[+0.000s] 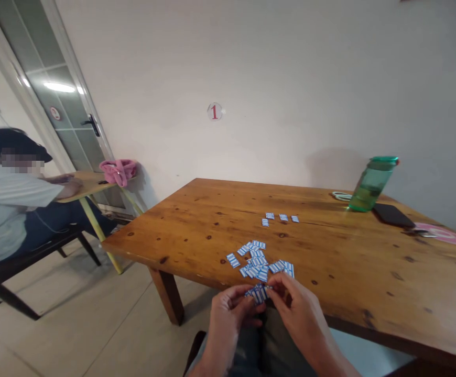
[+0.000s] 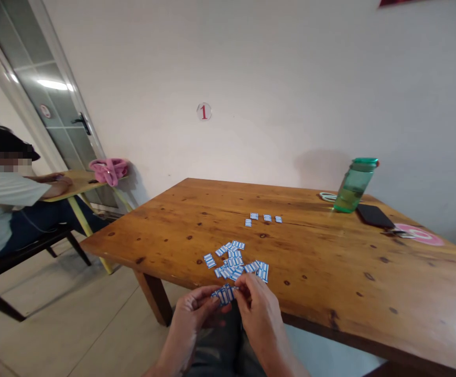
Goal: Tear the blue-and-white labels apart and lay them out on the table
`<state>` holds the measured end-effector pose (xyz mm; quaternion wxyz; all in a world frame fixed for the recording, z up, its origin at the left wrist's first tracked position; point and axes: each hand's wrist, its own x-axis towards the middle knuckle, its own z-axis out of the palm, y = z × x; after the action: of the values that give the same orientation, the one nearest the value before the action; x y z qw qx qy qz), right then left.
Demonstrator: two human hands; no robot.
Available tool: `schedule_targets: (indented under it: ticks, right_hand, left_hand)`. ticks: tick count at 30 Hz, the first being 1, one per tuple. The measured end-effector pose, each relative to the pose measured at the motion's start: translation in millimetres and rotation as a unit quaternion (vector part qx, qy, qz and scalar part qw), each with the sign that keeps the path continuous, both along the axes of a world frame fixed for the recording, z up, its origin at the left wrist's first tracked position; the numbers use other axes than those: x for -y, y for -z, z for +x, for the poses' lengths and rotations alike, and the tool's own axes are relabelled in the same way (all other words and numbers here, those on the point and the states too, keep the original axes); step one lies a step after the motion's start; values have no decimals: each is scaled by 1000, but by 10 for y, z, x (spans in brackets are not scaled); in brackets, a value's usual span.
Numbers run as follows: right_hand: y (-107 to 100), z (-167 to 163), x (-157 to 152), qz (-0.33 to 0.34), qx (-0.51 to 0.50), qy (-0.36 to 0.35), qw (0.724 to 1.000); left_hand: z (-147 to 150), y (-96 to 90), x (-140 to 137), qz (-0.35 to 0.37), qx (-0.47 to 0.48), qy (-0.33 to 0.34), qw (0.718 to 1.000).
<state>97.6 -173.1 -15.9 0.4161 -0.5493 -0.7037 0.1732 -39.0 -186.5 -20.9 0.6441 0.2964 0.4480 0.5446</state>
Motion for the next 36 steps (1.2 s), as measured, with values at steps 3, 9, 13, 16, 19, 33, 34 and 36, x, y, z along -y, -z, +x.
schedule_targets:
  ticks: [3, 9, 13, 16, 19, 33, 34, 36]
  right_hand:
    - [-8, -2, 41, 22, 12, -12, 1000]
    - [-3, -12, 81, 15, -8, -19, 1000]
    - [-7, 97, 100, -18, -33, -40, 999]
    - [12, 217, 141, -70, -25, -77, 994]
    - [51, 322, 157, -70, -33, -74, 994]
    - [177, 548, -201, 25, 40, 0, 999]
    - [194, 551, -205, 24, 42, -1, 999]
    - [214, 557, -207, 20, 45, -3, 999]
  left_hand:
    - [13, 8, -6, 1, -5, 15, 1000]
    - [54, 101, -23, 69, -47, 69, 994]
    - [71, 99, -12, 178, -206, 85, 958]
    - [113, 65, 13, 229, -351, 82, 904]
    - [199, 40, 12, 247, -418, 90, 870]
    - [351, 401, -153, 346, -483, 26, 804]
    - [362, 417, -137, 346, -491, 36, 798]
    - [392, 420, -107, 346, -511, 60, 785]
